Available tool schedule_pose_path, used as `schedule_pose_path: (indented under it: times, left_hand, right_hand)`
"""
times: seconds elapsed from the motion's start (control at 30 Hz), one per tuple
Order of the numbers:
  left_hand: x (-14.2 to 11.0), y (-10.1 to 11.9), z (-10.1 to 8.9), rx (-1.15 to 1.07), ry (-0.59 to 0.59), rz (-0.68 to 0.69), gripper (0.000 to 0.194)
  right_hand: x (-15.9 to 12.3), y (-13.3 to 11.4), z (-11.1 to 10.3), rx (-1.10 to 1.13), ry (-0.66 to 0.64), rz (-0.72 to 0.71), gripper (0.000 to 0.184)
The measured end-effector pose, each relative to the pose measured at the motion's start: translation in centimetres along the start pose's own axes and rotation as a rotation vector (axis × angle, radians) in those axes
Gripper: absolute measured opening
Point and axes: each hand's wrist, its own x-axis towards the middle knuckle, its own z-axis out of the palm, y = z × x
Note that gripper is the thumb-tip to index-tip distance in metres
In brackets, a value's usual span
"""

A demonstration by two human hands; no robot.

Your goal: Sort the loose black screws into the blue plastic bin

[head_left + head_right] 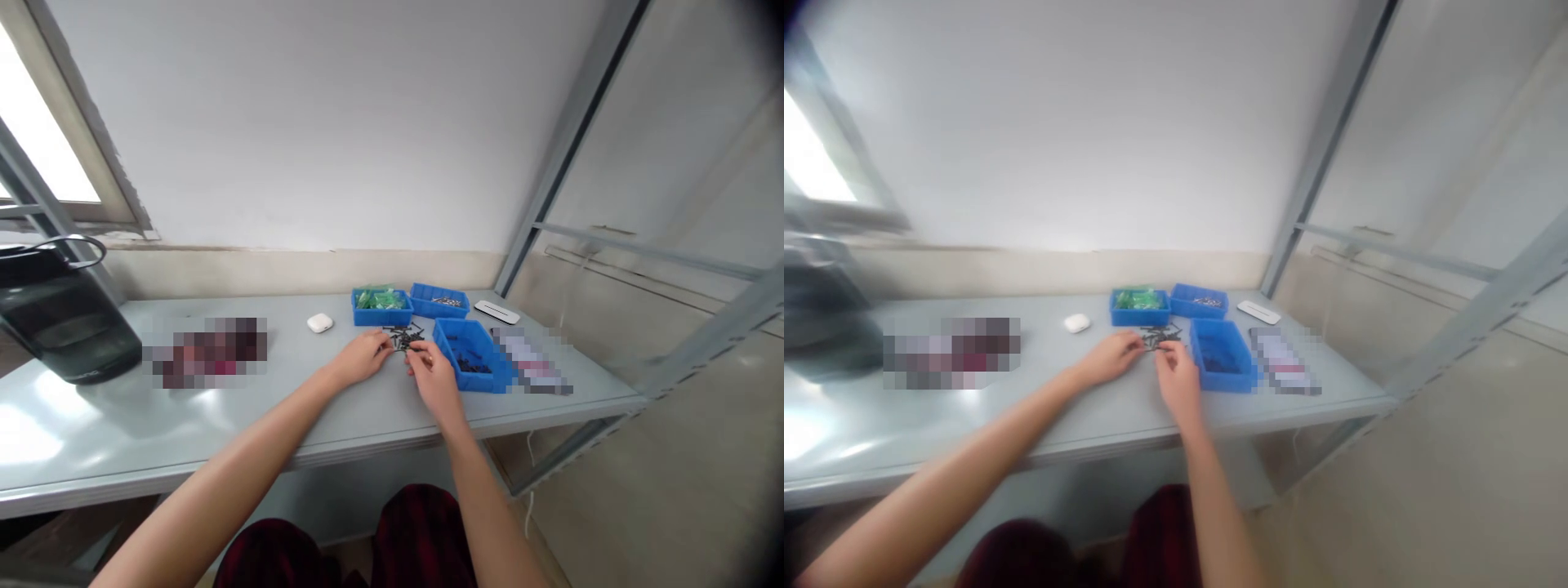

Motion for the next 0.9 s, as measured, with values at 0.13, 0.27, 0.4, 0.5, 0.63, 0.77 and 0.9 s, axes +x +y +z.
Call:
schedule_pose_path:
  times: [0.13, 0.27, 0.4, 0.5, 0.63, 0.77, 0.9]
  left_hand:
    - [0.0, 0.8, -0.7, -0.089, 0.035, 0.059, 0.02]
    - [0.0, 1.4, -1.0, -0.138, 0.048, 0.034, 0.02]
    - [0.1, 1.5, -1.1, -0.228, 0.084, -0.015, 0.019]
    - [0.1, 1.9, -1.2, -0.306, 0.095, -0.048, 0.02]
    - [0.1, 2.4, -1.3, -0.412, 0.087, -0.086, 0.023]
    - [0.2, 2.5, -1.3, -0.591, 0.056, -0.146, 0.028]
    - [0.3, 2.3, -1.0, -0.713, 0.001, -0.152, 0.027]
  right_hand:
    - [0.1, -0.1, -0.1, 0.014, -0.007, 0.019, 0.035]
    - [0.0, -0.4, -0.1, 0.035, -0.012, 0.033, 0.033]
    - [-0.2, -0.8, -0.1, 0.038, -0.021, 0.031, 0.032]
    - [-0.3, -0.8, -0.1, 0.038, -0.042, 0.031, 0.031]
    - [-0.4, -0.8, -0.1, 0.036, -0.052, 0.024, 0.028]
    - [-0.5, -1.1, -0.1, 0.048, -0.062, -0.003, 0.027]
    - [-0.6, -1.3, -0.2, 0.071, -0.081, -0.013, 0.026]
